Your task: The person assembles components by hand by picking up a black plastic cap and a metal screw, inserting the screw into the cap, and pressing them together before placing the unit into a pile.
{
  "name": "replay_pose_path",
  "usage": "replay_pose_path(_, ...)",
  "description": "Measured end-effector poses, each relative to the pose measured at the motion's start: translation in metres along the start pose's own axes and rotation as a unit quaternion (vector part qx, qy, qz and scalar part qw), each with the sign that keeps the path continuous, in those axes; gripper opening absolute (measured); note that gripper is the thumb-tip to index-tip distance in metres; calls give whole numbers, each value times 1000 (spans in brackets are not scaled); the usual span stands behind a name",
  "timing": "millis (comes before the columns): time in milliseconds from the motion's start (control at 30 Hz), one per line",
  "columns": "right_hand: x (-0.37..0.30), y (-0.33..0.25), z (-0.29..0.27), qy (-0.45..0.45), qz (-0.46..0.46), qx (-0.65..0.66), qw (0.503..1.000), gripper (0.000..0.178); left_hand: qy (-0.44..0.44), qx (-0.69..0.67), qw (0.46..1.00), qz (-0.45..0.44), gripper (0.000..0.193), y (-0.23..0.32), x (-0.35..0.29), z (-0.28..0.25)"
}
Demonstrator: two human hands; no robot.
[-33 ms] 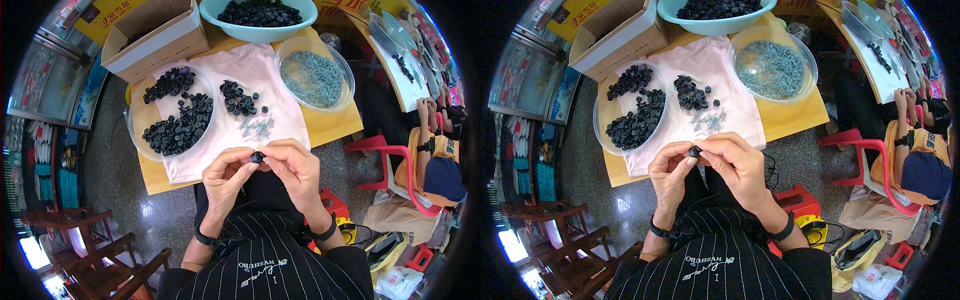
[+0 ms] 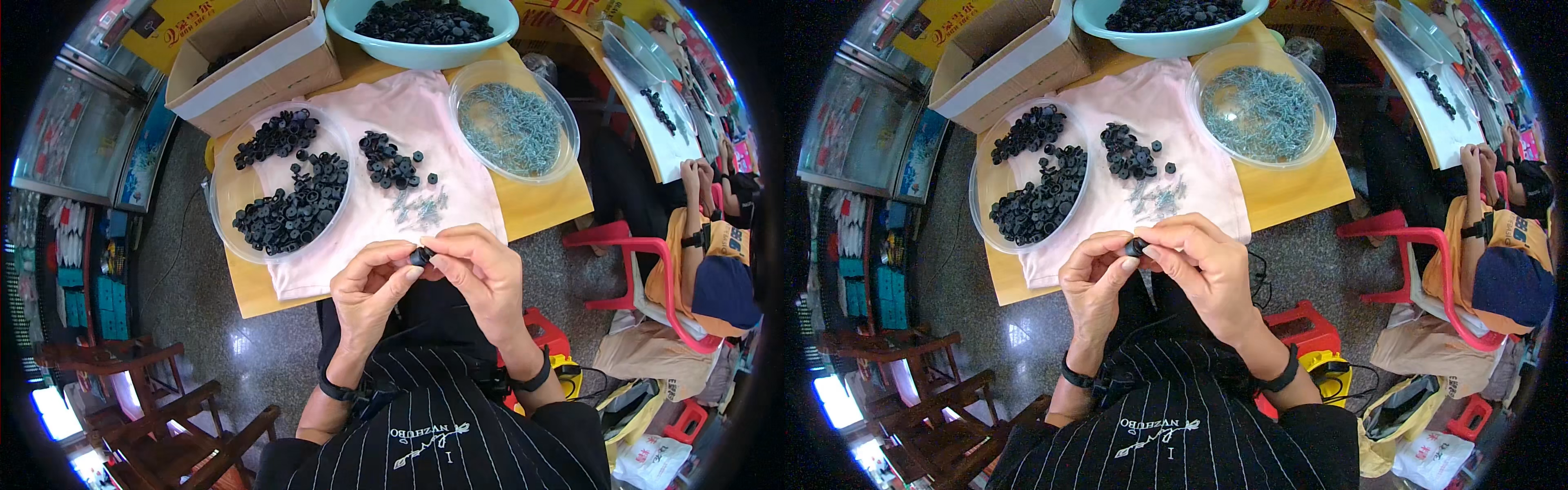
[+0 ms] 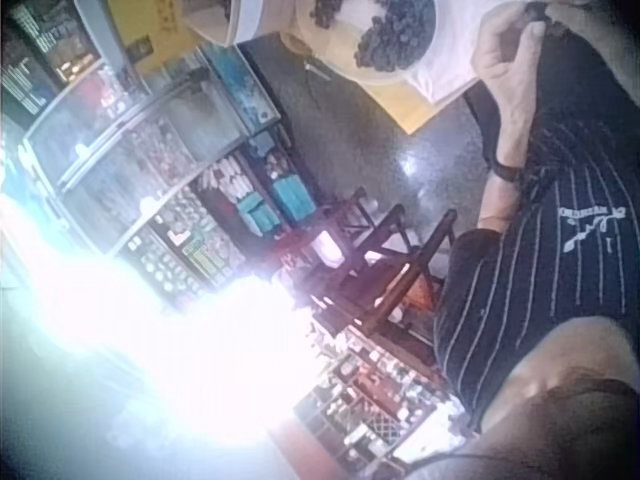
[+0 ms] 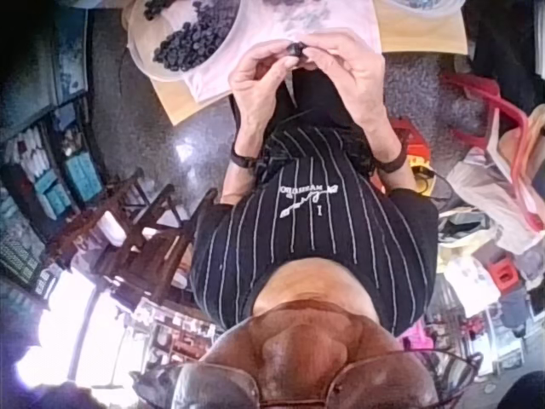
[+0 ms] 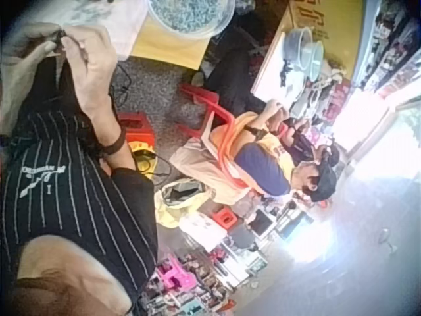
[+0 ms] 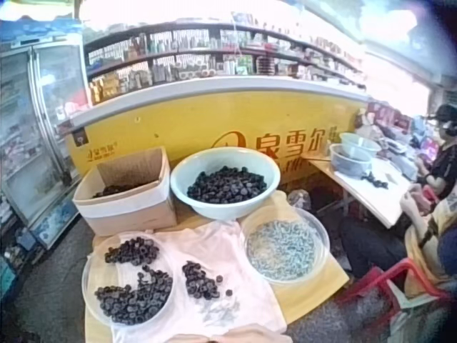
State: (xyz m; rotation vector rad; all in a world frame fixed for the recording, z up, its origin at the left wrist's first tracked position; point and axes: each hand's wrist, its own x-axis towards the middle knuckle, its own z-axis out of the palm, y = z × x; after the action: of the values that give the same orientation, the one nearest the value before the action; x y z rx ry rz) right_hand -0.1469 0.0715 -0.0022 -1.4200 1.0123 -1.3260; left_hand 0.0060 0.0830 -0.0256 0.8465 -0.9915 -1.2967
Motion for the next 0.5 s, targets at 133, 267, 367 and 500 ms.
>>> replay_pose_path(133, 6, -3, -4, -28, 12, 28, 999, 16, -2, -31, 999, -6, 21, 5, 2, 5)
replay_pose_path(267, 11, -6, -5, -47, -60, -115, 990, 18, 17, -42, 998, -35, 21, 0, 2, 1)
replay_pose_path(367, 12, -3, -5, -45, -138, -179, 973, 23, 22, -45, 998, -43, 21, 0, 2, 0)
replay_pose_path(500, 11, -6, 0, -44, -148, -183, 971, 31, 37, -56, 996, -55, 21, 2, 2, 0)
